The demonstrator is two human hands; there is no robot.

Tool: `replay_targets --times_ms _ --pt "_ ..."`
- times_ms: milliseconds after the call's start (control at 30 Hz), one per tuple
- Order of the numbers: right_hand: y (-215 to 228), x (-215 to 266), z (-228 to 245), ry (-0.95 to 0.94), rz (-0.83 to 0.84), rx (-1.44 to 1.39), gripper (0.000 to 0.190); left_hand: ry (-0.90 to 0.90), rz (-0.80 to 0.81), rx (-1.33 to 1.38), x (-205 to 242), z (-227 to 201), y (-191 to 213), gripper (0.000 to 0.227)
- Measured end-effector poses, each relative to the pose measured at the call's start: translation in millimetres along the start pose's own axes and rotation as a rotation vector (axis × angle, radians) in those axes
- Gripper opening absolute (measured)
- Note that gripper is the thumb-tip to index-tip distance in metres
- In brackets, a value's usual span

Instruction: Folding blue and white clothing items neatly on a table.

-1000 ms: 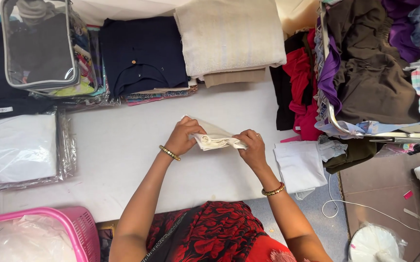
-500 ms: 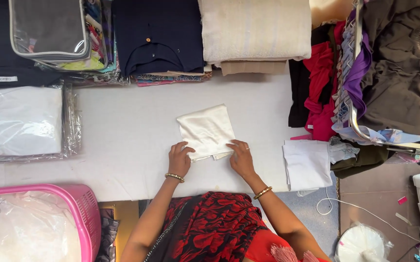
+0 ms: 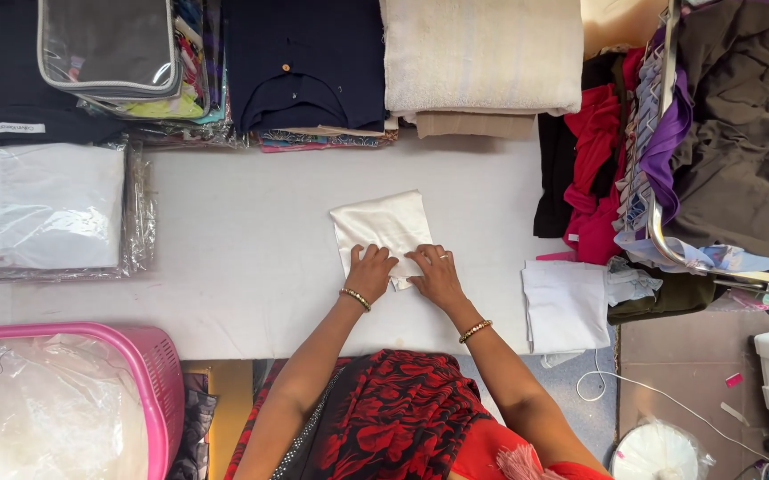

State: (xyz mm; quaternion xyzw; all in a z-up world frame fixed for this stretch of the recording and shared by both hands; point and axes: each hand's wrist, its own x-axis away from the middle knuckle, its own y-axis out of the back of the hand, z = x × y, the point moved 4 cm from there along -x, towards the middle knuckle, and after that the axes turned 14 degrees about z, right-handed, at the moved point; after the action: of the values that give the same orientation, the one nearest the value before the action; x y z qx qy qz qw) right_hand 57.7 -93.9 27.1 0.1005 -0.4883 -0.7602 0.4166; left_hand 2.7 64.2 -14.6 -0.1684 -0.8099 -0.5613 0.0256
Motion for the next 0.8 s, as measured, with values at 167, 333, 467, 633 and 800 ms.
replay_targets --times_ms 167,333,467,633,800 --pt "-5 17 -7 0.047 -0.058 0.003 0.049 0.028 0.032 0.067 -9 7 8 0.023" --pt "-28 32 -2 0.124 -0.033 0.11 0.046 -0.048 -0.01 0.011 -11 4 1 0.03" --pt "-43 28 0 0.134 -0.173 0.2 0.051 0.023 0.023 0.152 -20 8 -4 0.02" --pt "-39 19 5 0.202 -0.198 0.217 0.046 0.125 0.073 0.332 -26 22 7 0.017" --pt "-41 7 -2 0.151 -0.263 0.271 0.025 0.127 0.036 0.412 -23 24 19 0.017"
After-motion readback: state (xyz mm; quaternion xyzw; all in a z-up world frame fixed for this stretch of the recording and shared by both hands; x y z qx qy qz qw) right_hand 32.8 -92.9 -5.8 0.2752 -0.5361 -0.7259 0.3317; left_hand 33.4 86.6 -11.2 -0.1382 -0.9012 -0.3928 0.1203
